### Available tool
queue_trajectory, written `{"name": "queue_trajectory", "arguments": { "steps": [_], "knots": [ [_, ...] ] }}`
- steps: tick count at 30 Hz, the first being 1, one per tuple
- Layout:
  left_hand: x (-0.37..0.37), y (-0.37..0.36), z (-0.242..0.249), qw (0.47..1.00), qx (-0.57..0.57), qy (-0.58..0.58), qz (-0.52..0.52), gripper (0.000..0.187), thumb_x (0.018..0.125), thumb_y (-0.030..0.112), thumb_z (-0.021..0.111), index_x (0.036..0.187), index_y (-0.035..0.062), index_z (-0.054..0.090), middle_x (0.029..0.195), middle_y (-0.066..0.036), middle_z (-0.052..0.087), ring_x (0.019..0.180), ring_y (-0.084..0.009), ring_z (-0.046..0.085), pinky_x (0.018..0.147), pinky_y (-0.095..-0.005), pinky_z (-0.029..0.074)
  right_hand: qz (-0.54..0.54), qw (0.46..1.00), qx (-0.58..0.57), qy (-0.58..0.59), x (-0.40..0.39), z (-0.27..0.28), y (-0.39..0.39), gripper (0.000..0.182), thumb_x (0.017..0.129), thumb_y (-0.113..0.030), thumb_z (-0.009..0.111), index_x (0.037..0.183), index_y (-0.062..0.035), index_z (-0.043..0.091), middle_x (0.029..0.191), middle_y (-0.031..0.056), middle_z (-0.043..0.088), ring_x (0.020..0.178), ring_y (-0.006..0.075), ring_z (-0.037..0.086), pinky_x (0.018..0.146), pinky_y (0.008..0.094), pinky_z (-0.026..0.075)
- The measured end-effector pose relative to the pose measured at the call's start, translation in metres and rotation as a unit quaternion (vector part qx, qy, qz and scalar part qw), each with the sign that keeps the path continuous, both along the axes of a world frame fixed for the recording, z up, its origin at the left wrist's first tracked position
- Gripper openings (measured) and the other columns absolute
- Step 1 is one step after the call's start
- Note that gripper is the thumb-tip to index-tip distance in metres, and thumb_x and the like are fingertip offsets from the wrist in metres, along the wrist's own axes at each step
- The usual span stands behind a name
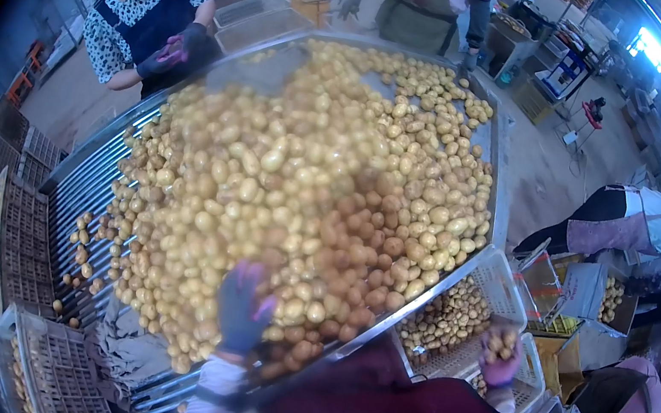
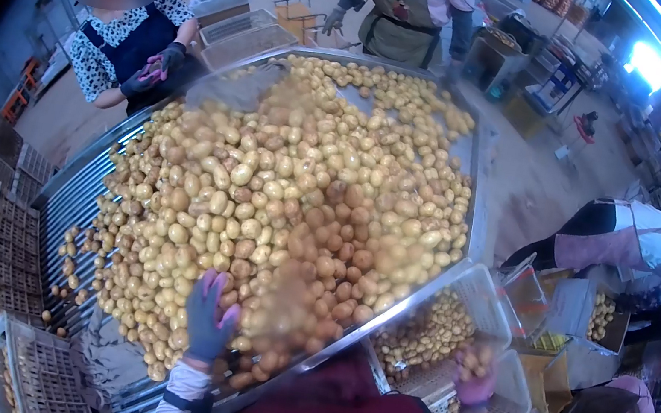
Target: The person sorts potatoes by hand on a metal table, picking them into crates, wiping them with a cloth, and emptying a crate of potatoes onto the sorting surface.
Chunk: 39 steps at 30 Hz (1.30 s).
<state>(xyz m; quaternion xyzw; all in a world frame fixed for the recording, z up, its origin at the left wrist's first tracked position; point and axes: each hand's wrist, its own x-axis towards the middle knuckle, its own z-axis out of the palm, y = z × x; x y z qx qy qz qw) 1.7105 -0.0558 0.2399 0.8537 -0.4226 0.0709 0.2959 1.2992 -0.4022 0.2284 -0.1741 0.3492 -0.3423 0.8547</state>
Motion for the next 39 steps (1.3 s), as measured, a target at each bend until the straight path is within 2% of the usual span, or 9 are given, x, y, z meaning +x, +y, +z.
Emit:
{"name": "queue_trajectory", "arguments": {
  "steps": [3,5,8,10,21,28,31,35,39],
  "knots": [
    [0.003,0.023,-0.032,0.998,0.059,-0.003,0.030,0.063,0.089,0.030,0.060,0.144,0.0035,0.045,0.145,-0.020,0.048,0.137,-0.0467,0.037,0.113,-0.0542,0.030,0.074,0.994,-0.003,0.075,-0.243,-0.211,-0.070,0.030,0.100,-0.044,0.046,0.090,-0.0193,0.059,0.078,0.0056,0.059,0.057,0.0172,0.055,0.052,0.0304,0.046],
    [0.001,0.028,-0.049,0.997,0.067,0.002,0.042,0.064,0.088,0.028,0.062,0.145,0.0043,0.046,0.144,-0.019,0.048,0.139,-0.0474,0.034,0.115,-0.0557,0.027,-0.021,0.790,-0.144,0.595,-0.207,-0.160,-0.035,0.033,0.096,-0.037,0.056,0.115,-0.0112,0.054,0.106,0.0145,0.058,0.089,0.0237,0.055,0.078,0.0362,0.045],
    [0.002,0.027,-0.064,0.997,0.038,0.012,0.064,0.066,0.085,0.027,0.066,0.145,0.0067,0.047,0.143,-0.018,0.049,0.139,-0.0482,0.035,0.115,-0.0583,0.027,-0.091,0.547,-0.401,0.730,-0.093,-0.169,-0.027,0.048,0.093,-0.016,0.062,0.135,0.0034,0.050,0.129,0.0212,0.058,0.128,0.0335,0.050,0.107,0.0444,0.040],
    [0.004,0.030,-0.069,0.997,0.041,0.023,0.064,0.066,0.085,0.027,0.065,0.145,0.0070,0.046,0.144,-0.018,0.048,0.139,-0.0481,0.035,0.116,-0.0581,0.026,-0.075,0.655,-0.516,0.546,0.058,-0.109,-0.011,0.048,0.089,-0.011,0.063,0.133,0.0016,0.052,0.138,0.0208,0.052,0.131,0.0347,0.046,0.111,0.0439,0.035],
    [0.005,0.030,-0.068,0.994,-0.009,0.048,0.098,0.060,0.087,0.026,0.064,0.144,0.0112,0.050,0.143,-0.014,0.049,0.137,-0.0462,0.036,0.115,-0.0560,0.028,0.198,0.480,-0.819,0.244,0.478,-0.050,0.073,0.052,0.081,-0.016,0.064,0.132,-0.0076,0.055,0.130,0.0197,0.056,0.120,0.0398,0.051,0.103,0.0489,0.039],
    [0.000,0.028,-0.056,0.991,-0.025,0.059,0.115,0.060,0.087,0.025,0.064,0.144,0.0140,0.049,0.142,-0.013,0.050,0.137,-0.0448,0.037,0.115,-0.0560,0.026,0.356,0.701,-0.610,0.098,0.421,-0.020,0.046,0.053,0.083,-0.009,0.072,0.132,-0.0085,0.052,0.124,0.0098,0.056,0.119,0.0227,0.055,0.098,0.0347,0.047],
    [0.003,0.030,-0.070,0.992,-0.009,0.062,0.113,0.061,0.087,0.025,0.064,0.144,0.0129,0.049,0.142,-0.015,0.050,0.136,-0.0455,0.037,0.115,-0.0561,0.026,0.128,0.608,-0.753,0.214,0.343,-0.031,0.026,0.053,0.085,-0.016,0.076,0.131,-0.0054,0.051,0.125,0.0114,0.055,0.115,0.0216,0.054,0.097,0.0332,0.046],
    [0.004,0.033,-0.083,0.993,-0.002,0.055,0.100,0.060,0.087,0.026,0.063,0.143,0.0109,0.049,0.141,-0.016,0.050,0.136,-0.0466,0.036,0.114,-0.0560,0.026,-0.058,0.782,-0.529,0.324,0.164,-0.070,-0.003,0.056,0.085,-0.007,0.068,0.135,0.0000,0.046,0.126,0.0126,0.051,0.115,0.0230,0.052,0.102,0.0364,0.042],
    [0.004,0.031,-0.073,0.992,0.002,0.076,0.101,0.059,0.087,0.025,0.063,0.143,0.0101,0.050,0.140,-0.016,0.052,0.136,-0.0467,0.037,0.115,-0.0558,0.026,-0.168,0.660,-0.423,0.597,-0.036,-0.106,-0.014,0.067,0.088,-0.017,0.070,0.144,0.0001,0.036,0.141,0.0177,0.045,0.127,0.0305,0.047,0.109,0.0407,0.036]
  ]
}}
